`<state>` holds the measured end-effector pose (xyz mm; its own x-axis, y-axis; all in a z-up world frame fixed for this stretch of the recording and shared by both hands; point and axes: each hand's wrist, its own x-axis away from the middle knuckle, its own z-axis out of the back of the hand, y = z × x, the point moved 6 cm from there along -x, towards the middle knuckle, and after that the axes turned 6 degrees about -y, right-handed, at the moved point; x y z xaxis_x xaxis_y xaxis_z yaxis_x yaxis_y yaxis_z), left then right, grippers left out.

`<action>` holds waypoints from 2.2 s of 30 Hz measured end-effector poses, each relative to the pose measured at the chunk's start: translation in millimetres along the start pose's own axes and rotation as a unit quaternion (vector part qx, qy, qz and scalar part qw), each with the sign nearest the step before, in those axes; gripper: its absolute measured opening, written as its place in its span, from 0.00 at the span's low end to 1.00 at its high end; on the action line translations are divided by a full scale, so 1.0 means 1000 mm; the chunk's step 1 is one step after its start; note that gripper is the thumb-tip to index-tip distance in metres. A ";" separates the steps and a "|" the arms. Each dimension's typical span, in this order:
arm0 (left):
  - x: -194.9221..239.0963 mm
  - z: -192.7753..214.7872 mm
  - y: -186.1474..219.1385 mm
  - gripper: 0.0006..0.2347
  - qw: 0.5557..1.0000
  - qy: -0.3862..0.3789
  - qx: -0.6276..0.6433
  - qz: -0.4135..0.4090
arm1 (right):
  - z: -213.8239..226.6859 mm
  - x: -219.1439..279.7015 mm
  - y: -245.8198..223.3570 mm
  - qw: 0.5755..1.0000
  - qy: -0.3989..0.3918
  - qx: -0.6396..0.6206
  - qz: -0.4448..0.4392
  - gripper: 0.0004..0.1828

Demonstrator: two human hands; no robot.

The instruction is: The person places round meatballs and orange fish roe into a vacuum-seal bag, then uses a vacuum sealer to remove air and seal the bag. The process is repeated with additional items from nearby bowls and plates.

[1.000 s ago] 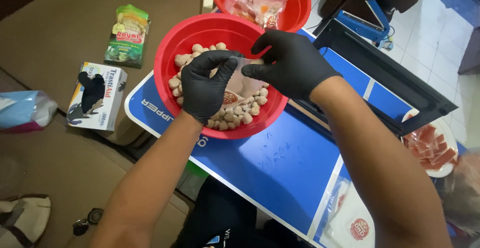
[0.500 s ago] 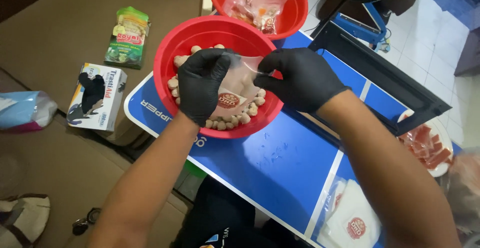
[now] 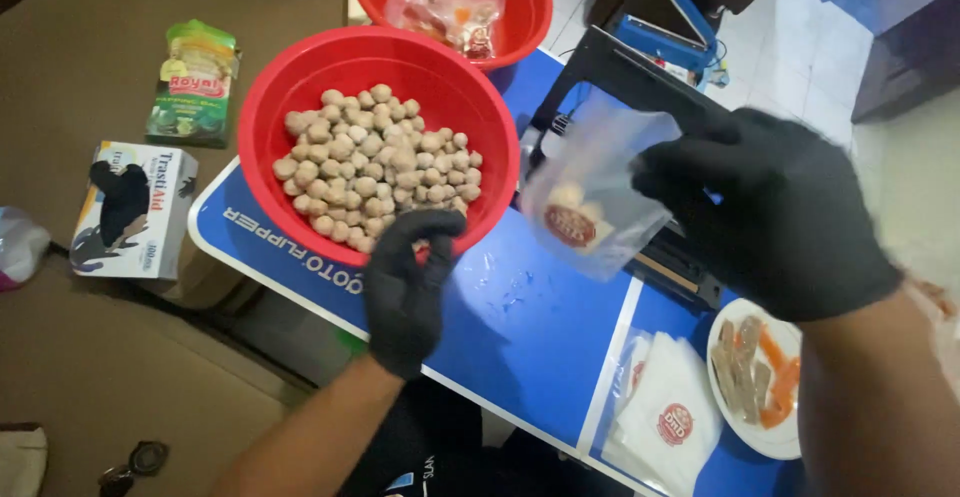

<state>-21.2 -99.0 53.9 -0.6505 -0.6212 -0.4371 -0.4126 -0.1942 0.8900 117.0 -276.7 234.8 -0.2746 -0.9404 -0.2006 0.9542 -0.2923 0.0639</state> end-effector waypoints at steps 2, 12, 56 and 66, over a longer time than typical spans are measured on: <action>0.024 -0.027 -0.009 0.06 0.998 -0.063 -0.012 -0.023 | -0.014 0.015 0.002 0.999 -0.016 0.027 -0.016 0.06; 0.088 -0.154 -0.029 0.38 0.966 -0.250 -0.062 -0.025 | -0.015 0.092 0.024 0.874 -0.089 -0.161 -0.450 0.14; 0.167 -0.213 -0.131 0.05 0.788 -0.246 0.341 0.449 | -0.162 0.597 0.164 0.575 -0.257 -0.097 -0.771 0.20; 0.158 -0.197 -0.135 0.21 0.775 -0.237 0.324 0.489 | -0.175 0.608 0.175 0.579 -0.206 -0.118 -0.780 0.28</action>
<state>57.3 -320.7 -110.2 -0.9518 0.1469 0.2691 0.2909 0.7098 0.6415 137.4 -869.6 -47.0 -0.7825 0.4606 0.4189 -0.5176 -0.8552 -0.0265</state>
